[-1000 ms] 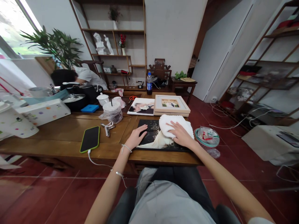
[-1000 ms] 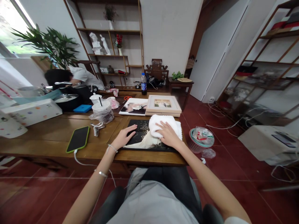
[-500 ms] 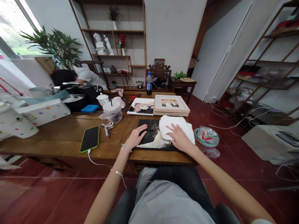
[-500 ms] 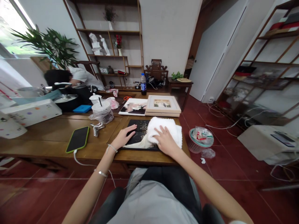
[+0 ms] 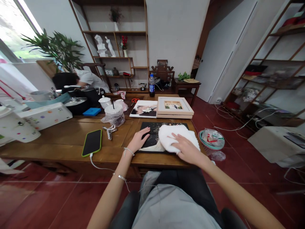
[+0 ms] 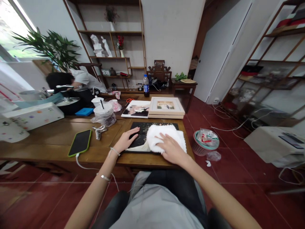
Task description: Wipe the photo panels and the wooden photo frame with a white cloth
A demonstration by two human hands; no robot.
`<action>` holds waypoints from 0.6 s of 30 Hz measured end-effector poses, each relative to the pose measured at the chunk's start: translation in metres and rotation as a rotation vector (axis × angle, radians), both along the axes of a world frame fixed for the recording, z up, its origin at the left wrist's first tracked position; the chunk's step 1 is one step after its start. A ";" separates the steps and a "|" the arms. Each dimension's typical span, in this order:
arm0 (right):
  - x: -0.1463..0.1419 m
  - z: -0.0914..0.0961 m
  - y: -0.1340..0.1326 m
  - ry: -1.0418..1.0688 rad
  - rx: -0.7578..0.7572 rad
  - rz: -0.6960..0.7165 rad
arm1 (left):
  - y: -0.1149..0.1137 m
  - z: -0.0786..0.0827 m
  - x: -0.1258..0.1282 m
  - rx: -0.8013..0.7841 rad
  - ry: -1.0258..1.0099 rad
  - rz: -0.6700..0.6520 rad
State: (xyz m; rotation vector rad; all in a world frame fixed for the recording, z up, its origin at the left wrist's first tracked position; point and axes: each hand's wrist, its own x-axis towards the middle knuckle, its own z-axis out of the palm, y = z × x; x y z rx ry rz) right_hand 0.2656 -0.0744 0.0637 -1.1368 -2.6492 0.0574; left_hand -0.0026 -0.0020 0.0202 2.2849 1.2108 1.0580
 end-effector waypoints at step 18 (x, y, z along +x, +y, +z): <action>-0.008 -0.003 -0.022 -0.037 0.025 0.063 | 0.001 -0.002 0.000 0.007 0.015 -0.001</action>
